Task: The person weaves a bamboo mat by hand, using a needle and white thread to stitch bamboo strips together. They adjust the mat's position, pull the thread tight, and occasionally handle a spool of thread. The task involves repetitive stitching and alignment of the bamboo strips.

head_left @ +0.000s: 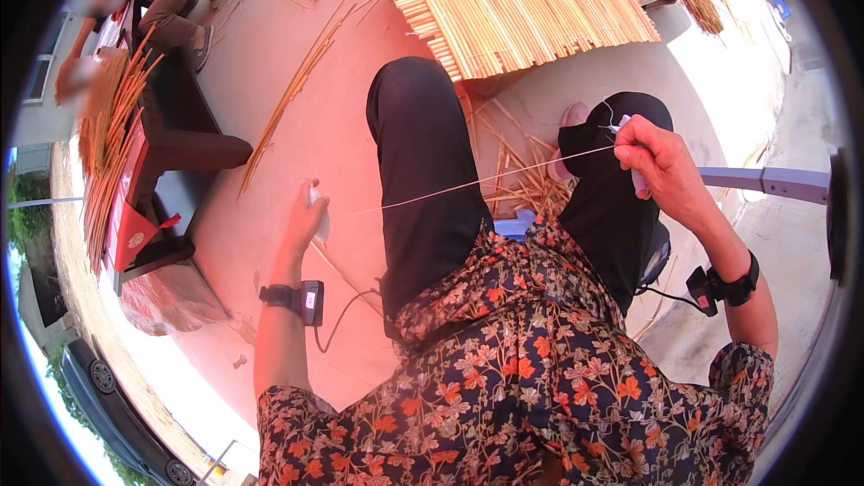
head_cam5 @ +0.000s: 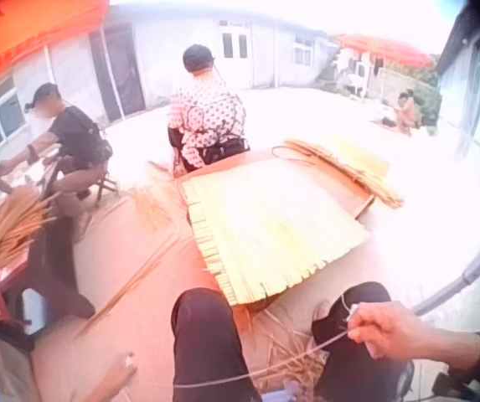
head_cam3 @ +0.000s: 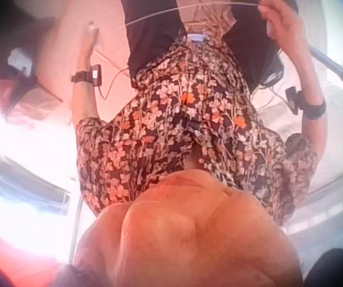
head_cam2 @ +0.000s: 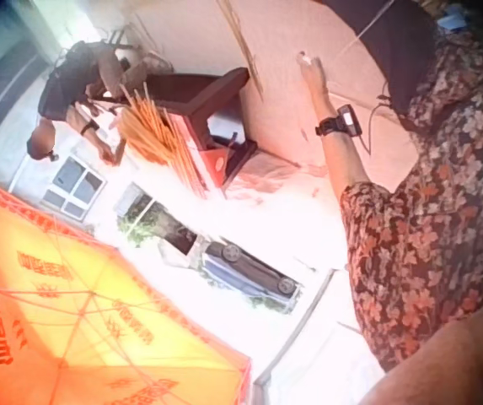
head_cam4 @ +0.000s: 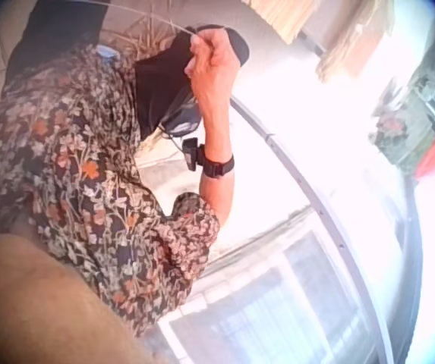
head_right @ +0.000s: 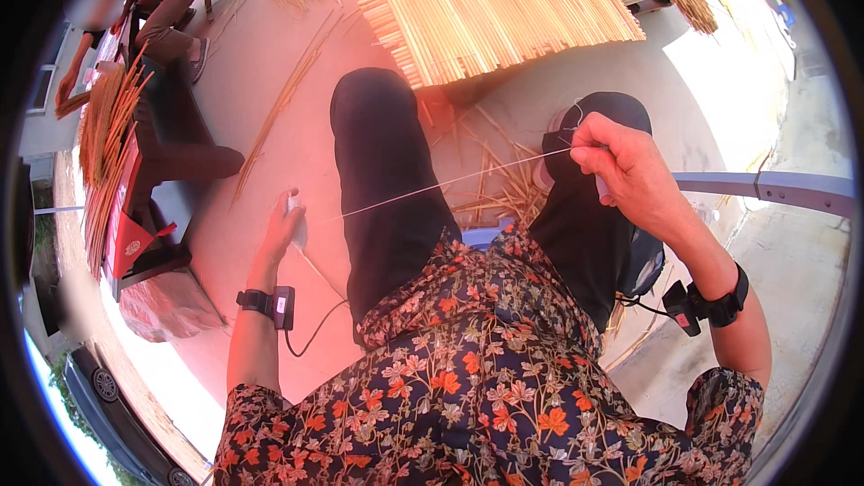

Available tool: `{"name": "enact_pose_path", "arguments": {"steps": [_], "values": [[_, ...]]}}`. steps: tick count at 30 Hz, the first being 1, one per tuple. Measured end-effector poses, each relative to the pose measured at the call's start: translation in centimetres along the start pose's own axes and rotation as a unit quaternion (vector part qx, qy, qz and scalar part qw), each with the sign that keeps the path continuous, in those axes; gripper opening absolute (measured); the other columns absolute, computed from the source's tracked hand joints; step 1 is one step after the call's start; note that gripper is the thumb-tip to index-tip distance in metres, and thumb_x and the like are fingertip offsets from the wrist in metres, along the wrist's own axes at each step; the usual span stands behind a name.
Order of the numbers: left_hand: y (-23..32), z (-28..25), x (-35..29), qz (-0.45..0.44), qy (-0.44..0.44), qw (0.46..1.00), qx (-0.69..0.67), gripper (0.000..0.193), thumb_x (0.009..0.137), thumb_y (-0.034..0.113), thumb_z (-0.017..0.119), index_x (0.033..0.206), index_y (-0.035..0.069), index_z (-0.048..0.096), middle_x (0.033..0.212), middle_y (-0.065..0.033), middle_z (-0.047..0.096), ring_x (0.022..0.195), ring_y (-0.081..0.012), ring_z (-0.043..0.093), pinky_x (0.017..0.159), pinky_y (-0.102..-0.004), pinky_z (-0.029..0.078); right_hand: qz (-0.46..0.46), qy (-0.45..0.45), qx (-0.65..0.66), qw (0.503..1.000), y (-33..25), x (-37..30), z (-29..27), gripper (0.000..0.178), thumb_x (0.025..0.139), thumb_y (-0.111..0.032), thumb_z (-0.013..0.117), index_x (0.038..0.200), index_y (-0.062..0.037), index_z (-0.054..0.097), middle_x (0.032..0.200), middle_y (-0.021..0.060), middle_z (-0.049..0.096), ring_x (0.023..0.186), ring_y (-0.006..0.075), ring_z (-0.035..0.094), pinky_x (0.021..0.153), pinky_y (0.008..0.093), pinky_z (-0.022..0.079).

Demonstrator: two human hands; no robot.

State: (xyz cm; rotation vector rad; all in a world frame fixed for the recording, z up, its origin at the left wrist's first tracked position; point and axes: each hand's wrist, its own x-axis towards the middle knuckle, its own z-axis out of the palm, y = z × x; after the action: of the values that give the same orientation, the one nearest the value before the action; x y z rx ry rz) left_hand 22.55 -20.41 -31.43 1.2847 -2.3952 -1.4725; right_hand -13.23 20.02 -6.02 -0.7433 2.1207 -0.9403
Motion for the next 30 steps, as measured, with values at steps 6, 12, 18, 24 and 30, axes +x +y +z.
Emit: {"name": "enact_pose_path", "arguments": {"steps": [6, 12, 18, 24, 30], "values": [[-13.4, 5.3, 2.1, -0.119, -0.002, 0.965, 0.232, 0.065, 0.081, 0.021, 0.069, 0.137, -0.002, 0.048, 0.115, -0.028, 0.065, 0.106, -0.0374, 0.066, 0.091, -0.0431, 0.051, 0.008, -0.07, 0.069, 0.995, -5.4, -1.8, -1.1, 0.015, 0.099, -0.012, 0.059, 0.086, -0.005, 0.055, 0.074, -0.0017, 0.053, 0.05, 0.0041, 0.049, 0.045, 0.0198, 0.038], [-11.4, 9.4, 0.2, -0.116, 0.055, 0.986, 0.104, 0.054, 0.084, 0.03, 0.073, 0.124, -0.002, 0.058, 0.096, -0.0184, 0.068, 0.091, -0.0302, 0.068, 0.077, -0.0406, 0.054, -0.019, -0.054, 0.079, 0.995, -8.5, -4.4, -1.6, 0.016, 0.098, -0.013, 0.062, 0.087, -0.0028, 0.056, 0.076, -0.0004, 0.055, 0.054, 0.0041, 0.051, 0.048, 0.0198, 0.04], [-5.2, 2.4, 4.9, -0.247, 0.061, 0.782, -0.569, 0.026, 0.098, 0.031, 0.058, 0.099, 0.006, 0.057, 0.081, -0.0063, 0.061, 0.068, -0.0176, 0.061, 0.055, -0.0303, 0.05, 0.116, -0.107, 0.16, 0.974, -4.6, -7.5, -1.5, 0.014, 0.099, -0.015, 0.06, 0.09, -0.0049, 0.058, 0.075, -0.0029, 0.056, 0.058, 0.0041, 0.053, 0.052, 0.0204, 0.043], [24.3, -0.4, 4.8, -0.015, -0.2, 0.816, -0.542, 0.038, 0.103, 0.036, 0.048, 0.122, 0.003, 0.051, 0.087, -0.0103, 0.059, 0.064, -0.016, 0.06, 0.049, -0.0262, 0.056, 0.008, -0.207, 0.355, 0.912, -2.1, -12.6, 3.9, 0.021, 0.1, -0.025, 0.059, 0.093, -0.0054, 0.06, 0.077, -0.0019, 0.061, 0.061, 0.0042, 0.055, 0.055, 0.0216, 0.045], [45.8, 17.5, -4.2, 0.052, -0.584, 0.78, -0.217, 0.051, 0.105, 0.036, 0.044, 0.143, 0.002, 0.038, 0.089, -0.0079, 0.058, 0.065, -0.0155, 0.061, 0.055, -0.0271, 0.055, -0.15, -0.144, 0.454, 0.866, 0.7, -13.8, 8.2, 0.017, 0.097, -0.021, 0.06, 0.093, -0.0035, 0.06, 0.077, 0.0009, 0.062, 0.06, 0.0066, 0.056, 0.053, 0.0235, 0.044]]}}
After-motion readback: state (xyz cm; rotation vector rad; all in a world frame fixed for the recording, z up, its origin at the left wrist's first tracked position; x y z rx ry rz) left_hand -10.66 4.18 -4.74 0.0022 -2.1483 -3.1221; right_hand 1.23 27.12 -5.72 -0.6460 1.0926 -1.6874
